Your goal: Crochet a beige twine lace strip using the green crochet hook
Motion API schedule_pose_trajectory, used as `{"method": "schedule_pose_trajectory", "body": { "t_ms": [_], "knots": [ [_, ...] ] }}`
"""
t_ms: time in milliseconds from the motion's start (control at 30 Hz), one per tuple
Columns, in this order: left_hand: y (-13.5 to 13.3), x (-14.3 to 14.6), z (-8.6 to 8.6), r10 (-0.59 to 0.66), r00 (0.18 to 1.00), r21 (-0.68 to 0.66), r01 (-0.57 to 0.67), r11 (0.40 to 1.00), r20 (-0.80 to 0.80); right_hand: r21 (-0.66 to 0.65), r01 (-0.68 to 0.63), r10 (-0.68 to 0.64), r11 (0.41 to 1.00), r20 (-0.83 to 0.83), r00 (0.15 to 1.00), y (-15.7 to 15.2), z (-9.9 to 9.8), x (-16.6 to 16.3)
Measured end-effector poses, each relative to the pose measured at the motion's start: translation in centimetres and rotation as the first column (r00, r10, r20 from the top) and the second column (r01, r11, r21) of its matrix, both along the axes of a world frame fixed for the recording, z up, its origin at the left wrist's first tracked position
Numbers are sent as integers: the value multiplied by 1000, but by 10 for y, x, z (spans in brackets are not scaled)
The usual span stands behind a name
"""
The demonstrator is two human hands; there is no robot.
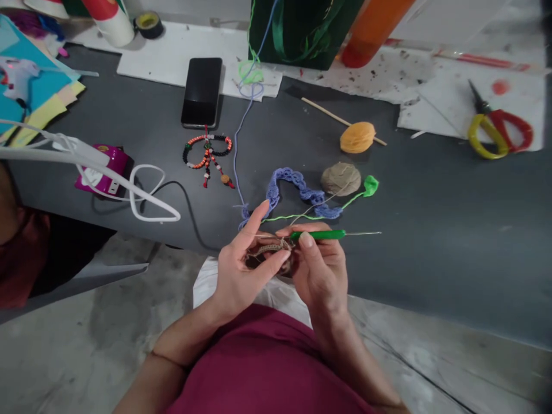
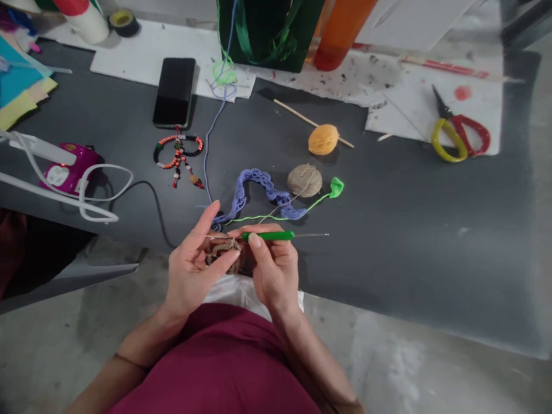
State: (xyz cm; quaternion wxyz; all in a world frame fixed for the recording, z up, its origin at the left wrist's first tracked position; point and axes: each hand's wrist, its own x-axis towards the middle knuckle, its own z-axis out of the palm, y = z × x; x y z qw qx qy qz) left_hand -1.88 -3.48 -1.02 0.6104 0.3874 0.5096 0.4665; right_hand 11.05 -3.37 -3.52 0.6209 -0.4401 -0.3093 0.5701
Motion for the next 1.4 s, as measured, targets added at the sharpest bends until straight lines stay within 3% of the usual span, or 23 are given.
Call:
{"method": "schedule_pose_trajectory", "body": {
  "t_ms": [200, 333, 633, 767, 967, 1400],
  "knots": [
    [3, 6, -1, -27, 999, -30, 28, 999, 28, -39, 20, -22, 999, -40, 999, 0, 2, 5],
    [7, 5, -5, -72, 991, -30, 76, 997, 116, -7, 42, -42, 999, -49, 998, 1, 0, 9],
    [14, 1, -9, -116, 949, -109, 154, 982, 293, -83, -17, 7, 996, -114, 993, -1, -5, 15],
    [15, 5, -10, -118, 957, -130, 157, 979, 264, -56, -42, 39, 998, -56, 998, -1, -7, 18],
    [15, 9, -10, -50, 991, -75, 60, 995, 125, 183, -74, 31, 980, 225, 974, -2, -8, 26],
    [18, 5, -10, -107, 985, -85, 119, 989, 139, 137, 6, -32, 991, 189, 982, 1, -10, 26]
  ]
}}
